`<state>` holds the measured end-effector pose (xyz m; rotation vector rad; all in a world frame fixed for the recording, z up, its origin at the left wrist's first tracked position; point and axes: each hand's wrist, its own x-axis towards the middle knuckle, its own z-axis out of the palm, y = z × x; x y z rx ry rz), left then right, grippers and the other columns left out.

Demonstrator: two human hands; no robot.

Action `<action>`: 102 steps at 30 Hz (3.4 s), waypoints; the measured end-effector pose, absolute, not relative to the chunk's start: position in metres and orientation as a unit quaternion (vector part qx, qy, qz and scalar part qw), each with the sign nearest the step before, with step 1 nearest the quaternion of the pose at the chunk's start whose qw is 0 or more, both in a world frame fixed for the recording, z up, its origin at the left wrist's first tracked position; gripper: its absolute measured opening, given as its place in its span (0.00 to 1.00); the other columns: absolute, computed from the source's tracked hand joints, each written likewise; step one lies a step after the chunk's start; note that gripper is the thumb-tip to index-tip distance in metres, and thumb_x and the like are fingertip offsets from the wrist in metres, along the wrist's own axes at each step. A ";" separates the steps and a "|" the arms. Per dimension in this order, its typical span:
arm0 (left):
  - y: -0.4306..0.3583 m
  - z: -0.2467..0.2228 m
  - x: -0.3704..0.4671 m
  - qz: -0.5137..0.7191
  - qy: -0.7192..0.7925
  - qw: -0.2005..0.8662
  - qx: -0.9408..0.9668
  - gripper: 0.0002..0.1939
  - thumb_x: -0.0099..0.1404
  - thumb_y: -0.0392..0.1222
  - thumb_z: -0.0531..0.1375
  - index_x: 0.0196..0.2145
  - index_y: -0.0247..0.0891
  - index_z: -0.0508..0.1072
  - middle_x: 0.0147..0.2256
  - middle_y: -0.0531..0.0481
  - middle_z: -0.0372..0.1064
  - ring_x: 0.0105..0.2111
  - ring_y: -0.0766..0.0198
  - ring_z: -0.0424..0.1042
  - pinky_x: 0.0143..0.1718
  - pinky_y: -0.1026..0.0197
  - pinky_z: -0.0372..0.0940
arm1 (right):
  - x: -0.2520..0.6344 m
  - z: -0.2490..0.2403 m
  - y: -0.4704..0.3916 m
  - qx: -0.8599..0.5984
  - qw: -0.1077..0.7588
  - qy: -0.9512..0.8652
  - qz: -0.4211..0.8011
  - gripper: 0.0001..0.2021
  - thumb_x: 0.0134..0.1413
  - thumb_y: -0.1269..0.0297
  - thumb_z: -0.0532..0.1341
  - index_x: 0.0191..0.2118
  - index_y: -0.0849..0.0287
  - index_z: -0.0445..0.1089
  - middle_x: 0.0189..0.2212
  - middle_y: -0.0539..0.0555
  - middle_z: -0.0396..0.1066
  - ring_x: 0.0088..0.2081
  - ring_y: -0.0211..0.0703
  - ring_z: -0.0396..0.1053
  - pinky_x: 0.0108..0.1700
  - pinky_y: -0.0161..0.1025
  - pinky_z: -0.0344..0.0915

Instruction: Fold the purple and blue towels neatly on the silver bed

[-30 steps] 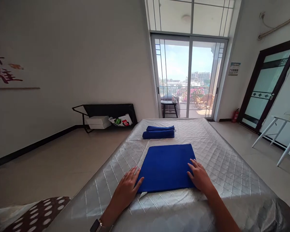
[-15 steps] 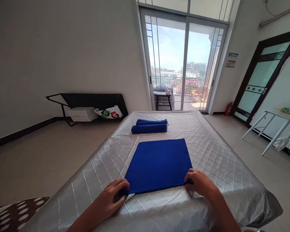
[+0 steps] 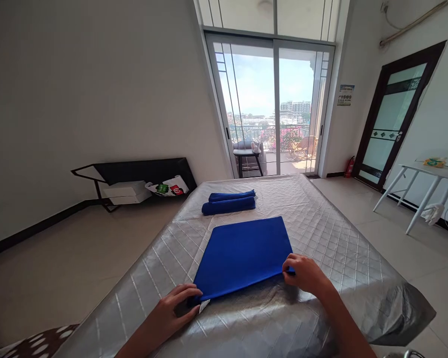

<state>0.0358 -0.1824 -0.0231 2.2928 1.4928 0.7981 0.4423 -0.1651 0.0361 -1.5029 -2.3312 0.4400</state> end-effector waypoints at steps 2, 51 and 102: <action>-0.181 -0.025 0.036 0.275 0.520 0.131 0.798 0.16 0.63 0.58 0.60 0.37 0.47 0.80 0.41 0.47 0.79 0.42 0.56 0.78 0.47 0.56 0.74 | 0.442 0.042 -0.168 -0.524 0.200 -0.819 0.125 0.10 0.59 0.69 0.57 0.37 0.52 0.77 0.39 0.50 0.78 0.40 0.42 0.75 0.45 0.36 0.66; 0.110 0.201 0.196 0.337 0.477 -0.158 0.796 0.15 0.74 0.40 0.46 0.46 0.40 0.71 0.40 0.46 0.77 0.43 0.56 0.76 0.46 0.55 0.68 | 0.574 0.221 0.058 -0.577 0.297 -0.744 -0.159 0.17 0.63 0.73 0.53 0.49 0.59 0.77 0.52 0.57 0.75 0.49 0.46 0.74 0.55 0.42 0.67; -0.043 -0.005 0.056 0.217 0.572 -0.036 0.790 0.12 0.67 0.34 0.55 0.43 0.42 0.77 0.49 0.46 0.75 0.52 0.56 0.72 0.54 0.51 0.66 | 0.265 0.029 0.111 -0.563 0.086 -0.820 -0.051 0.16 0.59 0.74 0.57 0.53 0.62 0.68 0.52 0.64 0.73 0.56 0.53 0.67 0.56 0.41 0.59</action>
